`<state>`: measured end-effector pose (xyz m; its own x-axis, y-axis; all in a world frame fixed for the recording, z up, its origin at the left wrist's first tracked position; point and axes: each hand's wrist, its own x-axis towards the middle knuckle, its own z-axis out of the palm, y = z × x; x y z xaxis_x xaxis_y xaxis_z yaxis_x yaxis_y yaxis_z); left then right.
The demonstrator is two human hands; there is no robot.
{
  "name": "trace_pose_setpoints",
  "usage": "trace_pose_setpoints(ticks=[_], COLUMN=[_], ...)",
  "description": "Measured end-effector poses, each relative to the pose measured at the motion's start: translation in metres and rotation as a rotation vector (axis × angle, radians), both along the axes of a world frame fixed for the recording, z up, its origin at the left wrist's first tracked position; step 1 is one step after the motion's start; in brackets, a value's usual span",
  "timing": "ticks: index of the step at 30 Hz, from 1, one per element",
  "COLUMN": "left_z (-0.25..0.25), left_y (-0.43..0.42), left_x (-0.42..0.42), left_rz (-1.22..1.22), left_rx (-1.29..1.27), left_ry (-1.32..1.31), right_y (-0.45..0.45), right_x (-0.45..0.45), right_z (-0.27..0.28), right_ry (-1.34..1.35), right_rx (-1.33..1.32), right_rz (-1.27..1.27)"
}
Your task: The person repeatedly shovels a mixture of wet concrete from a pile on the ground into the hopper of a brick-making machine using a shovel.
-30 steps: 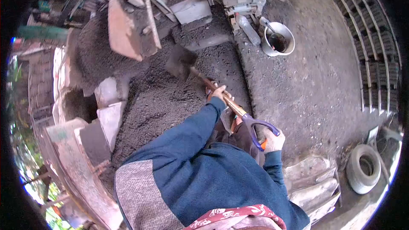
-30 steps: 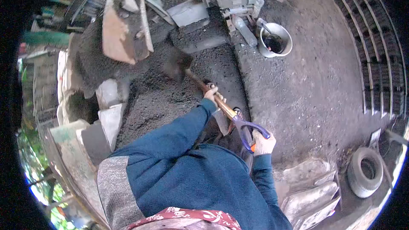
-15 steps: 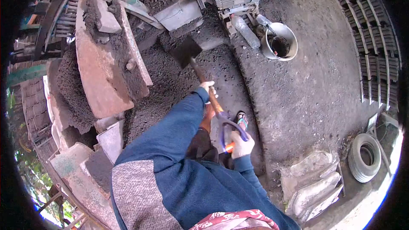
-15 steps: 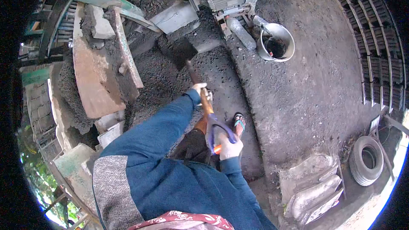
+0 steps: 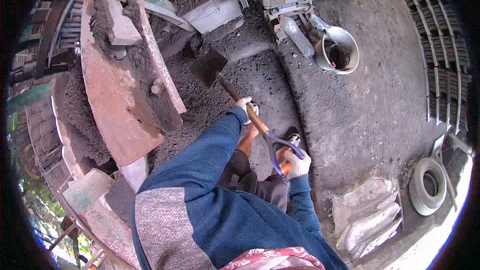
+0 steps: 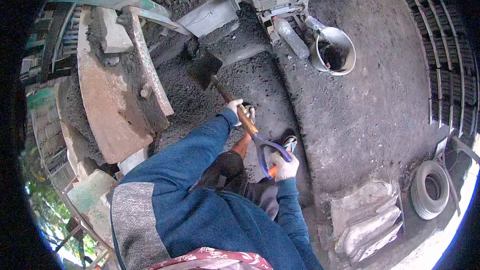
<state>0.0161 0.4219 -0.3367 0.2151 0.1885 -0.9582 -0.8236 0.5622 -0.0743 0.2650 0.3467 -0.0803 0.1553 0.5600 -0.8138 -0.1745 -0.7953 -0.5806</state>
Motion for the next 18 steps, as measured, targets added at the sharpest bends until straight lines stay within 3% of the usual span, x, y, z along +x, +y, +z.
trace_pose_setpoints(ticks=[3,6,7,9,10,13,14,15,16,18], left_z=[0.007,0.006,0.003,-0.016,-0.005,0.022,0.030,0.042,0.039,0.029], left_y=[0.006,0.014,0.018,0.009,0.012,0.021,0.019,0.018,0.014,0.017], left_x=[-0.028,-0.071,-0.085,-0.120,-0.123,-0.088,-0.078,-0.069,-0.066,-0.067], left_rz=[-0.067,-0.255,-0.161,-0.169,-0.083,0.150,0.050,-0.021,-0.061,-0.050], left_rx=[-0.012,0.015,0.020,0.187,0.170,0.186,0.246,0.125,0.103,0.063], left_ry=[0.108,0.280,0.229,0.259,0.222,0.122,0.155,0.240,0.267,0.248], right_y=[-0.019,-0.004,-0.003,0.006,0.016,0.065,0.046,0.026,0.026,0.012], right_x=[-0.011,-0.068,-0.084,-0.100,-0.102,-0.067,-0.048,-0.036,-0.034,-0.038], right_z=[-0.051,-0.035,-0.033,-0.020,-0.017,0.049,0.013,-0.021,-0.004,-0.017], right_ry=[-0.056,-0.015,0.015,0.142,-0.228,0.101,0.042,-0.022,0.139,0.041], right_rx=[0.105,0.087,0.127,-0.003,0.210,0.172,0.245,0.326,0.113,0.187], right_rz=[0.090,-0.076,-0.123,0.149,0.499,0.327,0.295,0.263,0.070,0.032])
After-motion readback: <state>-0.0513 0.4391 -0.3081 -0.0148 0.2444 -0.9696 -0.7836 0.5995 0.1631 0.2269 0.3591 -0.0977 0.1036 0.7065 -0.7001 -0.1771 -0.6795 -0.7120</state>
